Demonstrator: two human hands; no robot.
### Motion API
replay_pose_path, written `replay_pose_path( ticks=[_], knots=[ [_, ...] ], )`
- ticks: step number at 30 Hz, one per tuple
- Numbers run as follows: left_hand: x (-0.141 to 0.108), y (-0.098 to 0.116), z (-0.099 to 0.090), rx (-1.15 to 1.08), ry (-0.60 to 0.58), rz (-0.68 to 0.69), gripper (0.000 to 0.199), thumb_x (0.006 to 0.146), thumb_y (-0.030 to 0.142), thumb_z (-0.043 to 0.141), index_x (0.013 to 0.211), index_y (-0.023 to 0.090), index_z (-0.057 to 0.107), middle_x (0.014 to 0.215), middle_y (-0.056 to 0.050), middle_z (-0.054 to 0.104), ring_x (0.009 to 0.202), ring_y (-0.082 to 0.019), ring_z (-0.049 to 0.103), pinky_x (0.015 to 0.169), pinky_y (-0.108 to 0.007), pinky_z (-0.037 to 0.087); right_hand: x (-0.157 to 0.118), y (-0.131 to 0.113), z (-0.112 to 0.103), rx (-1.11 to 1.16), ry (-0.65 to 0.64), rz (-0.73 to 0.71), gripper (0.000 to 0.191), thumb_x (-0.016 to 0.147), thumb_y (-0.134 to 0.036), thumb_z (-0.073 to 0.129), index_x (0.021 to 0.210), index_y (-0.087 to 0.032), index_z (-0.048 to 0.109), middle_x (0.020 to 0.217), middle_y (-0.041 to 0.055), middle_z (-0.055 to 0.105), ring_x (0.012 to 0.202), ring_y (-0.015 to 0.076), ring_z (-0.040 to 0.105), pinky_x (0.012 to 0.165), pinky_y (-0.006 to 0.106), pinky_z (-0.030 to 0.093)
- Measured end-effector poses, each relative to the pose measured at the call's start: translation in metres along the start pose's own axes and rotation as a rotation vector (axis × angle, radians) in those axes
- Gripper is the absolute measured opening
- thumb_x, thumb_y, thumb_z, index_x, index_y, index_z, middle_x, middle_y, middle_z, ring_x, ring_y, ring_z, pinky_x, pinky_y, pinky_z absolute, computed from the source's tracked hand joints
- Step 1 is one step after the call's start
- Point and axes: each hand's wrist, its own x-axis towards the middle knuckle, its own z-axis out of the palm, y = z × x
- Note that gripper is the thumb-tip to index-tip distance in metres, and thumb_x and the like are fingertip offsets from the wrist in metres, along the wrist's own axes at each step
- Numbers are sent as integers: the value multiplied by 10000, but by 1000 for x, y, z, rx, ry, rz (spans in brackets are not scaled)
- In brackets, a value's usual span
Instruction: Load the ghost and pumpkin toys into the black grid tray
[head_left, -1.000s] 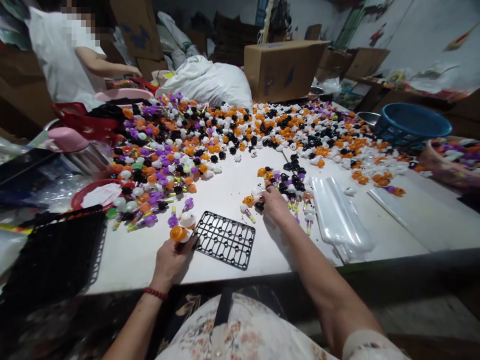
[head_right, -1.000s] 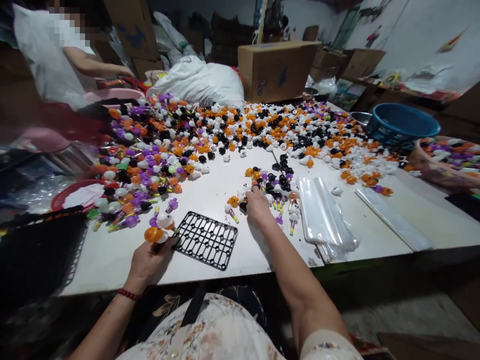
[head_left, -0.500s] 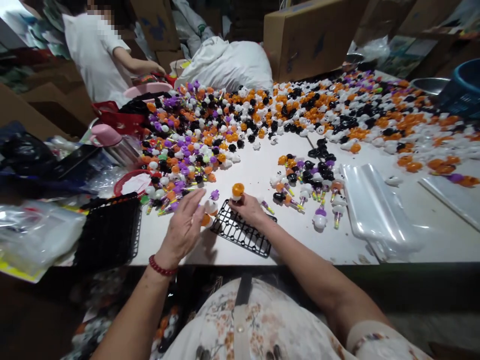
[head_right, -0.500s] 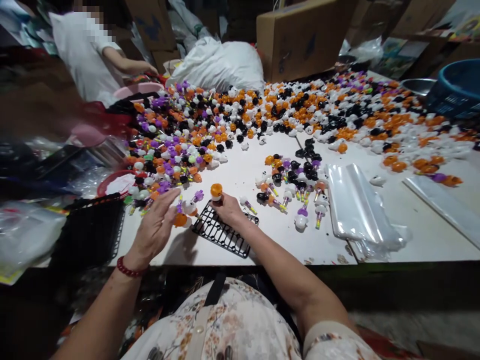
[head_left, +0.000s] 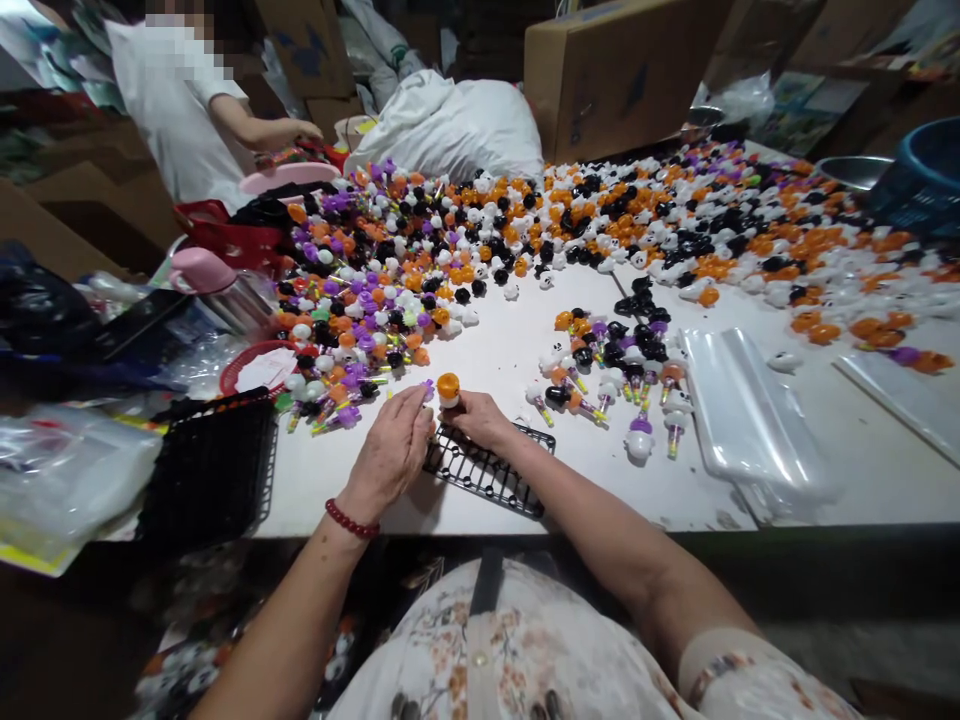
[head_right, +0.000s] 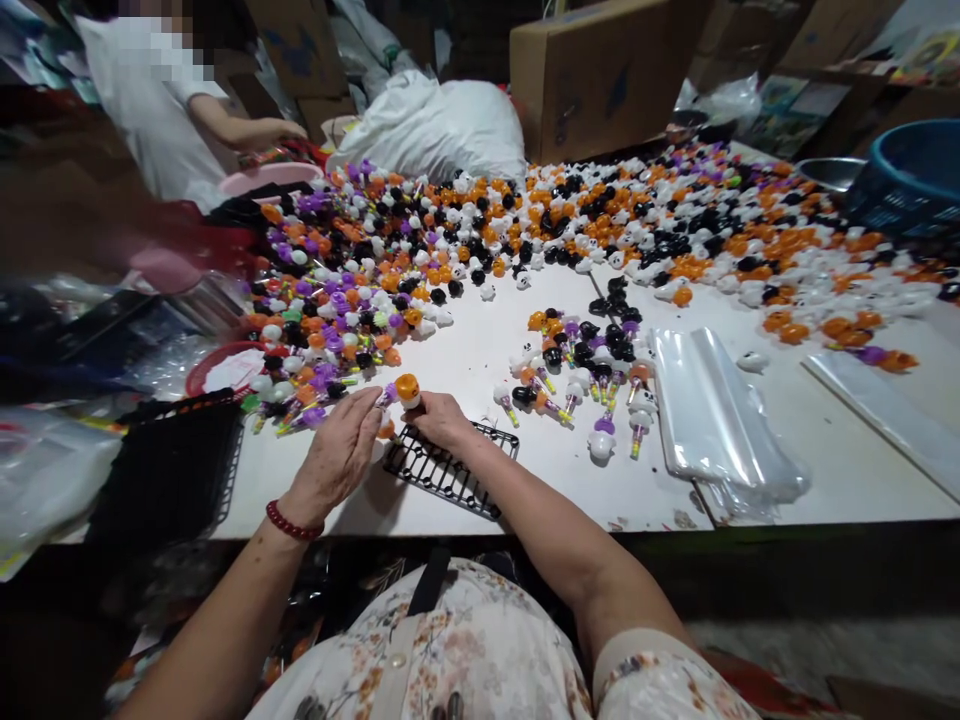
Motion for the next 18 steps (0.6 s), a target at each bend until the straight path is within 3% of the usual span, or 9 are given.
replay_pose_path(
  ticks=[6, 12, 18],
  knots=[
    [-3, 4, 5, 15, -3, 8, 443, 1037, 349, 331, 1357, 111, 523, 1357, -140, 576, 1303, -230, 506, 1152, -444, 397, -4, 7, -8, 65, -51, -15, 179, 807, -278, 668, 941, -158, 660, 868, -6, 682, 823, 153, 594, 732, 234, 424],
    [-10, 8, 5, 7, 16, -1, 451, 1041, 351, 330, 1374, 101, 504, 1366, -145, 571, 1307, -226, 507, 1142, -425, 407, -16, -2, -9, -127, -66, -138, 121, 863, -222, 615, 960, -163, 658, 813, -3, 660, 758, 148, 569, 706, 234, 394],
    [-4, 12, -2, 10, 1, 14, 501, 1025, 397, 381, 1448, 134, 432, 1445, -157, 491, 1357, -251, 457, 1157, -456, 386, -17, -7, -3, -282, -62, -247, 133, 890, -177, 592, 1004, -167, 660, 927, 42, 695, 838, 169, 603, 762, 245, 412]
  ],
)
